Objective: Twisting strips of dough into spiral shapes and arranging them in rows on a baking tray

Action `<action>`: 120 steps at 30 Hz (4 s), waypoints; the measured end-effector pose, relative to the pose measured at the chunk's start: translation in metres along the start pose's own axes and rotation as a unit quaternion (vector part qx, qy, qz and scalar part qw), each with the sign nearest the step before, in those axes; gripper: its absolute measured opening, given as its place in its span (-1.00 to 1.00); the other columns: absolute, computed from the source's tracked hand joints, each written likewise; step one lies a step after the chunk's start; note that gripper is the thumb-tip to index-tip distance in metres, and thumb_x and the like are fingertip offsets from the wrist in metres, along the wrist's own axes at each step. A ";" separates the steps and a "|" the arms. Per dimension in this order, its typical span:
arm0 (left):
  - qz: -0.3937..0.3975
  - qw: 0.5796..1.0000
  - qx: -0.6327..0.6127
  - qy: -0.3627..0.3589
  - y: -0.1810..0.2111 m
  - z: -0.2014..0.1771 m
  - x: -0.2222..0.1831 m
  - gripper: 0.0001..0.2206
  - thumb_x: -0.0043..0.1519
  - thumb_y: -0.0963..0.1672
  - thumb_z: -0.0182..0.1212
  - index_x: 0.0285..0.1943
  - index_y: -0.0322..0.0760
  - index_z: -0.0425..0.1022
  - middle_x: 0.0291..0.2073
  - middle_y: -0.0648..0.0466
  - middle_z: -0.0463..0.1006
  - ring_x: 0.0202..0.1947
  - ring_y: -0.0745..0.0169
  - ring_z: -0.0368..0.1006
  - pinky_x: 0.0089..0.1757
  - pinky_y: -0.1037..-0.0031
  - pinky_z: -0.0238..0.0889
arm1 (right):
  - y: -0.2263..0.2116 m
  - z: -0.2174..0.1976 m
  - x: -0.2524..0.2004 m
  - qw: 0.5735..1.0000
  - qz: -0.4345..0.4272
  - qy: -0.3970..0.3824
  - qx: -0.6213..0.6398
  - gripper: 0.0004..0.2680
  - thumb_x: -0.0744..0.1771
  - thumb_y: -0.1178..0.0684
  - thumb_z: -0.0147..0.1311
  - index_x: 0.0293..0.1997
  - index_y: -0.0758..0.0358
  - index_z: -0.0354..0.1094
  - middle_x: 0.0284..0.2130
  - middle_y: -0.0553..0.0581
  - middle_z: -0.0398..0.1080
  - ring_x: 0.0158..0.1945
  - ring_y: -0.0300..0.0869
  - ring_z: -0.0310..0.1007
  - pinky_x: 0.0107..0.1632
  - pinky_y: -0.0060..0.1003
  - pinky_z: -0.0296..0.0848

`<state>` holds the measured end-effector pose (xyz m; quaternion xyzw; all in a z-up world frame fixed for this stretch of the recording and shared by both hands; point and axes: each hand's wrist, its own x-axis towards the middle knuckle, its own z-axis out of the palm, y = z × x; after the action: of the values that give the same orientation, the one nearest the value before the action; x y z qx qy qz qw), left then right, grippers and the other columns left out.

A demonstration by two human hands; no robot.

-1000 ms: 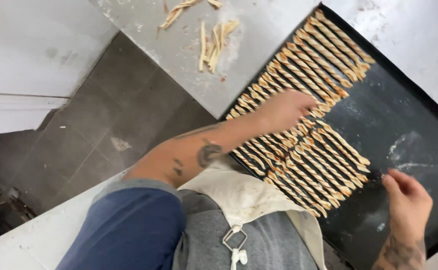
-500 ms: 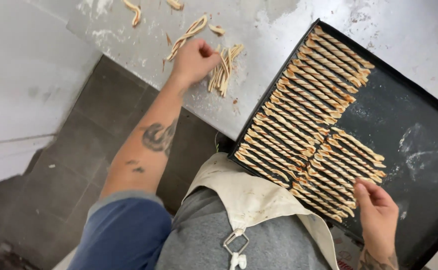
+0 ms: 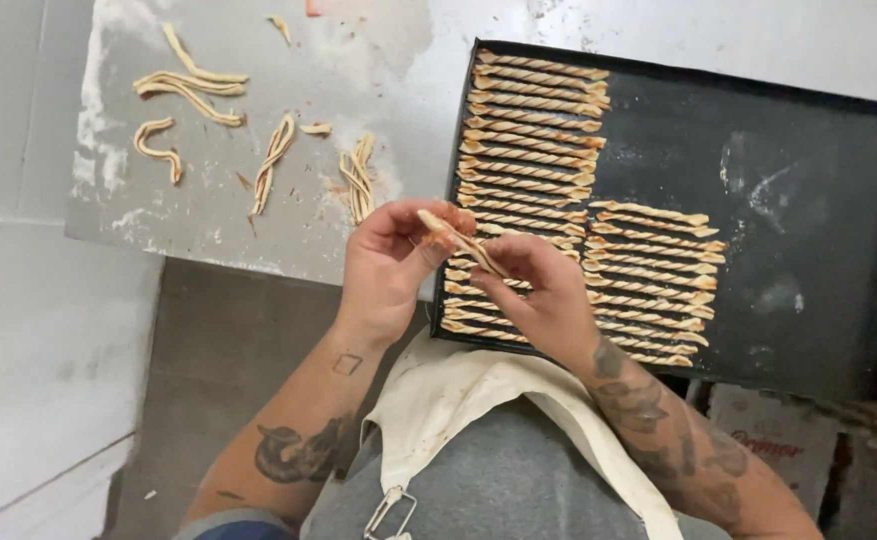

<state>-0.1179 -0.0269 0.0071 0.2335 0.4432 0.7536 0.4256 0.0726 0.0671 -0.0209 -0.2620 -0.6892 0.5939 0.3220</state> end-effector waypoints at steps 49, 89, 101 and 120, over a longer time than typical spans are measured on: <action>-0.361 0.917 0.149 -0.080 -0.144 0.182 -0.024 -0.81 0.43 -0.22 0.46 0.17 -0.48 0.78 -0.27 -0.14 0.77 -0.40 0.20 0.76 -0.29 0.47 0.68 | 0.038 -0.298 -0.085 0.992 0.059 0.003 0.110 -0.64 0.49 0.09 0.19 -0.57 0.27 0.50 0.05 0.42 0.72 0.49 0.29 0.54 0.54 0.28 0.41; -0.196 0.487 0.801 -0.288 -0.245 0.206 0.197 -0.82 0.44 -0.22 0.29 0.00 0.01 0.74 -0.03 0.09 0.77 -0.01 -0.02 0.64 0.09 0.11 0.41 | 0.165 -0.368 0.079 0.887 0.192 -0.155 -0.390 -0.96 0.39 0.11 0.51 -0.09 0.08 0.80 -0.18 0.03 0.69 -0.18 -0.16 0.63 -0.04 -0.19 0.63; 0.049 0.600 0.776 -0.189 -0.270 0.156 0.135 -0.88 0.29 -0.22 0.43 -0.19 -0.11 0.83 -0.29 0.08 0.74 -0.19 0.02 0.68 -0.08 0.09 0.59 | 0.175 -0.381 0.032 0.901 0.024 -0.120 -0.415 -0.90 0.54 0.17 0.37 0.18 0.20 0.79 0.06 0.15 0.74 0.11 -0.04 0.71 0.27 -0.15 0.59; -0.221 0.669 0.699 0.126 -0.077 -0.144 0.057 -0.72 0.42 0.06 0.51 -0.01 -0.10 0.61 -0.08 0.06 0.68 -0.05 -0.04 0.62 -0.12 0.07 0.53 | 0.100 -0.247 -0.109 0.920 0.239 0.172 -0.260 -0.86 0.63 0.15 0.26 0.35 0.39 0.61 0.09 0.19 0.65 0.11 -0.23 0.64 0.22 -0.35 0.64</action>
<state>-0.2200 -0.0277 -0.1327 0.2603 0.9282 0.1299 0.2318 0.3288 0.1624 -0.1124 -0.5915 -0.6702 0.3991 0.2041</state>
